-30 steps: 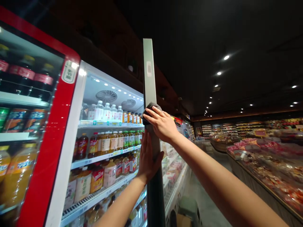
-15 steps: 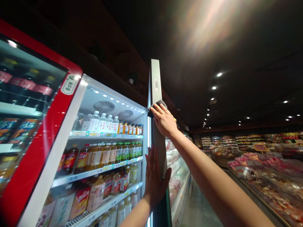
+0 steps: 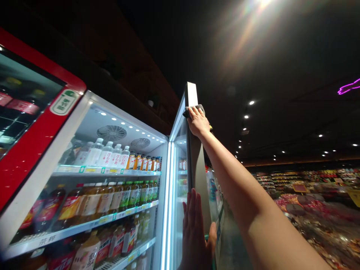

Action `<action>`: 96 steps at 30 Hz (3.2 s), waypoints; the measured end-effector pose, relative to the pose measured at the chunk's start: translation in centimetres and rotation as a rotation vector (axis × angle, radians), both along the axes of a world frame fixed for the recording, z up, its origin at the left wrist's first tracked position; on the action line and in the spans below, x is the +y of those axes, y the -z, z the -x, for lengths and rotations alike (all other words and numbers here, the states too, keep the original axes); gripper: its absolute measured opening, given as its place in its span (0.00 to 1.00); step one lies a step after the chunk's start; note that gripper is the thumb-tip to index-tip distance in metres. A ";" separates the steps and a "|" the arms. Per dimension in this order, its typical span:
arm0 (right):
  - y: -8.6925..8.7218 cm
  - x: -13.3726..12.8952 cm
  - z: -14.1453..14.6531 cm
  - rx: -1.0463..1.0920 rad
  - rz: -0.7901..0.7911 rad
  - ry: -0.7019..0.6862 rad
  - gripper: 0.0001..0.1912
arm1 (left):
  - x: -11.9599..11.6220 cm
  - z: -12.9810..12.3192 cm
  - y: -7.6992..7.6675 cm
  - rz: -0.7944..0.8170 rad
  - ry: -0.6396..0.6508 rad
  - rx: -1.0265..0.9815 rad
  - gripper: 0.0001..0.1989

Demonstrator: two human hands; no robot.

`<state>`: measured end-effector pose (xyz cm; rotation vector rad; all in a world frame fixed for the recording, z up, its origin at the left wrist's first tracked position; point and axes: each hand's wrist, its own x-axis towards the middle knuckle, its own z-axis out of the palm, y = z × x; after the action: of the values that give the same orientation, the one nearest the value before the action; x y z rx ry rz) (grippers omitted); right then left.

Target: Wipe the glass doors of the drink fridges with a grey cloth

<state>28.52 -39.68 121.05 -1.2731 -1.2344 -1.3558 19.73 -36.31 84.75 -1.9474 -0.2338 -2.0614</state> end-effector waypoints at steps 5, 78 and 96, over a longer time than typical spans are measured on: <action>-0.4 0.3 -0.1 -0.024 -0.020 0.016 0.32 | -0.6 0.3 -0.5 -0.017 -0.006 -0.035 0.42; -8.4 2.0 -2.7 -0.072 -0.047 0.007 0.26 | 0.1 0.4 1.2 0.105 0.304 -0.022 0.39; 9.0 -0.7 -0.5 -0.033 0.035 0.212 0.31 | 0.2 0.6 2.2 0.256 0.669 -0.007 0.28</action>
<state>28.99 -40.41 112.04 -1.4436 -1.1759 -1.5166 19.14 -36.11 82.53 -2.4122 0.1975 -2.5375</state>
